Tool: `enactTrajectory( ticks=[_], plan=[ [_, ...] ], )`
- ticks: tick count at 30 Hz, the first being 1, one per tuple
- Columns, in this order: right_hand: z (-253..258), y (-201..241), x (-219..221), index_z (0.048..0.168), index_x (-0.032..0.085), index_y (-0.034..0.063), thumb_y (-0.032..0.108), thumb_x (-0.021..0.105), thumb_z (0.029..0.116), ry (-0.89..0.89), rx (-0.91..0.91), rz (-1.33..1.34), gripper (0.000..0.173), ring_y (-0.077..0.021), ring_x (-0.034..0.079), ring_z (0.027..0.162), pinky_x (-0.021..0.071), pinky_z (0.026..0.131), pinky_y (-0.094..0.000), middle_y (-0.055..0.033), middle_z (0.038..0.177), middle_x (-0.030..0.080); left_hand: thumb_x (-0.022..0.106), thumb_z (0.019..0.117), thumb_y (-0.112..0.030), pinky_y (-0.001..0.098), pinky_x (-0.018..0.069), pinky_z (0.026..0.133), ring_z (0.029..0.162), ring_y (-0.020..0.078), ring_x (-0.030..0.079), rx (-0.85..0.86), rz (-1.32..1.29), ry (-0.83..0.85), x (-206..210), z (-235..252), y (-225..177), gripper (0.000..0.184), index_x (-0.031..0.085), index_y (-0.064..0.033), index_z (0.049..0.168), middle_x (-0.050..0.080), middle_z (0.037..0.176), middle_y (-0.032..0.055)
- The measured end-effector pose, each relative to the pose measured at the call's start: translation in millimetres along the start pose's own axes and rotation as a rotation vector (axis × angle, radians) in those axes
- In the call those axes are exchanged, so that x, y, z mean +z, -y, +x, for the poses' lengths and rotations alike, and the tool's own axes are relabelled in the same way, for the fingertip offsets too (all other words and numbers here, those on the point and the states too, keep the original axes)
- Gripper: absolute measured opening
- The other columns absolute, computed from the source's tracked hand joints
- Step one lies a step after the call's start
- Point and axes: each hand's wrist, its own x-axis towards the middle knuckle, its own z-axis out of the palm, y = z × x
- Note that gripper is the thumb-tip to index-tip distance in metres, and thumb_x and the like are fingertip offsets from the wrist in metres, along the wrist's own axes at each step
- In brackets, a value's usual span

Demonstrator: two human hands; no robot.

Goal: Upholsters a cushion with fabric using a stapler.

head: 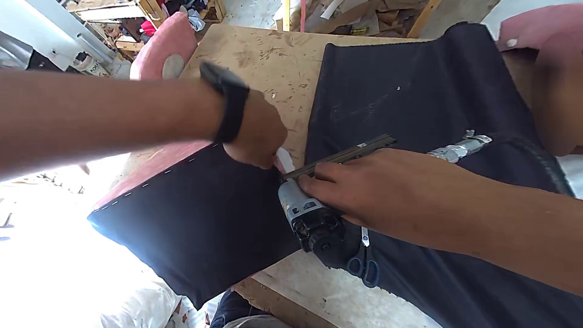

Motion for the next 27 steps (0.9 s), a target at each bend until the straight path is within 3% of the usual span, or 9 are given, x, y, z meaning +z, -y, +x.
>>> enactTrajectory(
  ticks=[2, 5, 8, 11, 13, 16, 18, 20, 27],
  plan=[
    [-0.9, -0.8, 1.6, 0.127, 0.062, 0.0208, 0.025, 0.069, 0.0940, -0.007, -0.003, 0.009, 0.034, -0.0190, 0.061, 0.063, 0.0498, 0.047, -0.0362, -0.0035, 0.098, 0.061, 0.066, 0.0951, -0.054, 0.0542, 0.0566, 0.075, 0.084, 0.0216, 0.070, 0.028, -0.190, -0.096, -21.4, -10.5, 22.1, 0.040, 0.075, -0.0173, 0.107, 0.072, 0.093, 0.0024],
    [-3.1, -1.8, 5.3, 0.123, 0.063, 0.0195, 0.026, 0.069, 0.0947, -0.044, -0.003, 0.022, 0.030, -0.0185, 0.060, 0.063, 0.0489, 0.046, -0.0352, -0.0037, 0.096, 0.061, 0.069, 0.0936, -0.048, 0.0516, 0.0494, 0.106, 0.133, 0.0208, 0.054, 0.136, -0.150, -0.255, -29.7, -24.6, 31.0, 0.035, 0.072, -0.0311, 0.124, 0.054, 0.149, -0.0029],
    [-2.4, -5.1, 6.0, 0.126, 0.063, 0.0206, 0.025, 0.070, 0.0937, -0.042, 0.001, 0.024, 0.033, -0.0186, 0.062, 0.064, 0.0501, 0.048, -0.0354, -0.0040, 0.099, 0.063, 0.064, 0.0942, -0.045, 0.0630, 0.0334, 0.117, 0.149, 0.0302, 0.038, 0.121, -0.029, -0.214, 13.9, -23.3, 8.6, 0.029, 0.075, -0.0271, 0.113, 0.049, 0.156, -0.0011],
    [-1.7, -5.4, 7.6, 0.128, 0.063, 0.0212, 0.028, 0.071, 0.0928, -0.035, -0.003, 0.037, 0.036, -0.0188, 0.062, 0.065, 0.0508, 0.048, -0.0355, -0.0044, 0.102, 0.063, 0.048, 0.0988, -0.046, 0.0609, 0.0310, 0.119, 0.146, 0.0270, 0.042, 0.034, -0.007, -0.083, 28.7, -14.8, -7.6, 0.038, 0.076, -0.0212, 0.105, 0.060, 0.142, -0.0038],
    [-1.5, -5.4, 6.2, 0.128, 0.062, 0.0219, 0.029, 0.071, 0.0925, -0.024, 0.003, 0.024, 0.038, -0.0185, 0.063, 0.066, 0.0509, 0.049, -0.0355, -0.0036, 0.102, 0.063, 0.053, 0.0970, -0.047, 0.0597, 0.0365, 0.115, 0.136, 0.0269, 0.053, 0.012, 0.015, -0.029, 17.1, -1.2, -8.3, 0.037, 0.075, -0.0174, 0.100, 0.066, 0.135, -0.0009],
    [-1.3, -7.5, 5.8, 0.129, 0.063, 0.0220, 0.030, 0.072, 0.0915, -0.032, -0.009, 0.020, 0.040, -0.0174, 0.062, 0.065, 0.0502, 0.048, -0.0347, -0.0026, 0.100, 0.063, 0.073, 0.0912, -0.040, 0.0562, 0.0561, 0.081, 0.098, 0.0243, 0.069, 0.082, -0.102, -0.154, -11.0, 6.6, 23.6, 0.022, 0.074, -0.0193, 0.097, 0.071, 0.117, 0.0021],
    [-2.9, -7.4, 7.1, 0.129, 0.063, 0.0217, 0.029, 0.072, 0.0912, -0.042, -0.015, 0.024, 0.039, -0.0171, 0.061, 0.064, 0.0500, 0.048, -0.0348, -0.0024, 0.100, 0.063, 0.076, 0.0915, -0.038, 0.0491, 0.0545, 0.098, 0.119, 0.0173, 0.064, 0.158, -0.194, -0.225, -24.8, -1.6, 42.8, 0.026, 0.074, -0.0260, 0.114, 0.063, 0.138, -0.0045],
    [-3.0, -9.7, 6.2, 0.127, 0.063, 0.0212, 0.027, 0.070, 0.0922, -0.047, -0.026, 0.005, 0.036, -0.0169, 0.060, 0.062, 0.0487, 0.046, -0.0344, -0.0022, 0.098, 0.061, 0.078, 0.0897, -0.041, 0.0465, 0.0527, 0.105, 0.127, 0.0152, 0.060, 0.248, -0.257, -0.283, -8.0, -7.2, 47.7, 0.027, 0.076, -0.0271, 0.113, 0.061, 0.142, -0.0064],
    [-0.6, -19.7, -0.9, 0.128, 0.063, 0.0179, 0.021, 0.073, 0.0886, -0.050, -0.066, 0.001, 0.040, -0.0183, 0.060, 0.061, 0.0484, 0.045, -0.0351, -0.0033, 0.098, 0.063, 0.075, 0.0934, -0.028, 0.0300, 0.0590, 0.090, 0.106, 0.0025, 0.066, 0.206, -0.544, -0.422, 49.3, -12.3, 40.5, 0.009, 0.076, -0.0197, 0.095, 0.070, 0.120, -0.0105]
  ],
)
